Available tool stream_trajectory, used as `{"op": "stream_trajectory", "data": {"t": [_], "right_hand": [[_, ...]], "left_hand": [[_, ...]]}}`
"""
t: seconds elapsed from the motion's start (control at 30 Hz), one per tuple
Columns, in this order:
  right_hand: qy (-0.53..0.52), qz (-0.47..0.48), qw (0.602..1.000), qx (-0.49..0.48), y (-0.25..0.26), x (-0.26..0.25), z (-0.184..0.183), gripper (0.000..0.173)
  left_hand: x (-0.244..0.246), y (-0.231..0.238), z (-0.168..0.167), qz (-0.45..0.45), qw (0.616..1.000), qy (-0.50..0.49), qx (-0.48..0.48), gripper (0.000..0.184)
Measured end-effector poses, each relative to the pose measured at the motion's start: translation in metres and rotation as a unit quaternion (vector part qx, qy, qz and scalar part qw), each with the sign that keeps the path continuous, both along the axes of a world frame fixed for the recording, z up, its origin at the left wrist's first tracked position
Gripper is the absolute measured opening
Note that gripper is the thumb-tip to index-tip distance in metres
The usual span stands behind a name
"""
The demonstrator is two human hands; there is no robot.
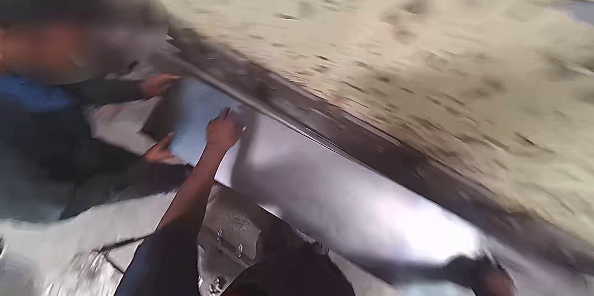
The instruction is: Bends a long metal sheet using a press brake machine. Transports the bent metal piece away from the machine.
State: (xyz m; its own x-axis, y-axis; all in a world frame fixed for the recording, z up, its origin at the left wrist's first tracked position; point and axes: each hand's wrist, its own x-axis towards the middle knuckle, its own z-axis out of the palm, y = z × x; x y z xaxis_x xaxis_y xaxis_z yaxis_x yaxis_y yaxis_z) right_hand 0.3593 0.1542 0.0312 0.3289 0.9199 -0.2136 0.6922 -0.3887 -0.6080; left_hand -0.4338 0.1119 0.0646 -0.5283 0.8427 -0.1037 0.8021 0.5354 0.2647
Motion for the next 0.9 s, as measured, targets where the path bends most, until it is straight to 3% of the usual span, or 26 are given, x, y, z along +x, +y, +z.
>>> {"op": "stream_trajectory", "data": {"t": [0.1,0.2,0.23,0.3,0.4,0.57,0.67,0.9], "right_hand": [[-0.044,-0.061,0.996,-0.047,-0.002,0.009,0.006,0.05],[0.067,-0.084,0.994,-0.012,0.005,0.046,-0.018,0.049],[0.092,-0.079,0.993,-0.007,0.009,0.053,-0.025,0.051],[0.132,-0.061,0.989,0.001,0.017,0.066,-0.043,0.05],[0.227,-0.051,0.973,0.007,0.022,0.072,-0.047,0.042],[0.237,-0.011,0.971,-0.009,0.033,0.077,-0.046,0.042],[0.227,-0.012,0.974,-0.022,0.043,0.077,-0.052,0.041],[0.21,-0.055,0.975,-0.05,0.048,0.074,-0.025,0.043]], "left_hand": [[0.153,-0.052,-0.004,-0.236,0.971,-0.033,0.03,0.058],[0.288,-0.11,-0.013,-0.383,0.922,-0.051,0.031,0.075],[0.327,-0.124,-0.018,-0.412,0.91,-0.044,0.035,0.079],[0.391,-0.139,-0.032,-0.45,0.892,0.021,0.045,0.071],[0.465,-0.141,-0.048,-0.434,0.896,0.086,0.032,0.071],[0.51,-0.117,-0.075,-0.394,0.906,0.15,-0.035,0.07],[0.514,-0.103,-0.079,-0.388,0.905,0.172,-0.032,0.086],[0.512,-0.086,-0.057,-0.404,0.901,0.156,-0.029,0.088]]}}
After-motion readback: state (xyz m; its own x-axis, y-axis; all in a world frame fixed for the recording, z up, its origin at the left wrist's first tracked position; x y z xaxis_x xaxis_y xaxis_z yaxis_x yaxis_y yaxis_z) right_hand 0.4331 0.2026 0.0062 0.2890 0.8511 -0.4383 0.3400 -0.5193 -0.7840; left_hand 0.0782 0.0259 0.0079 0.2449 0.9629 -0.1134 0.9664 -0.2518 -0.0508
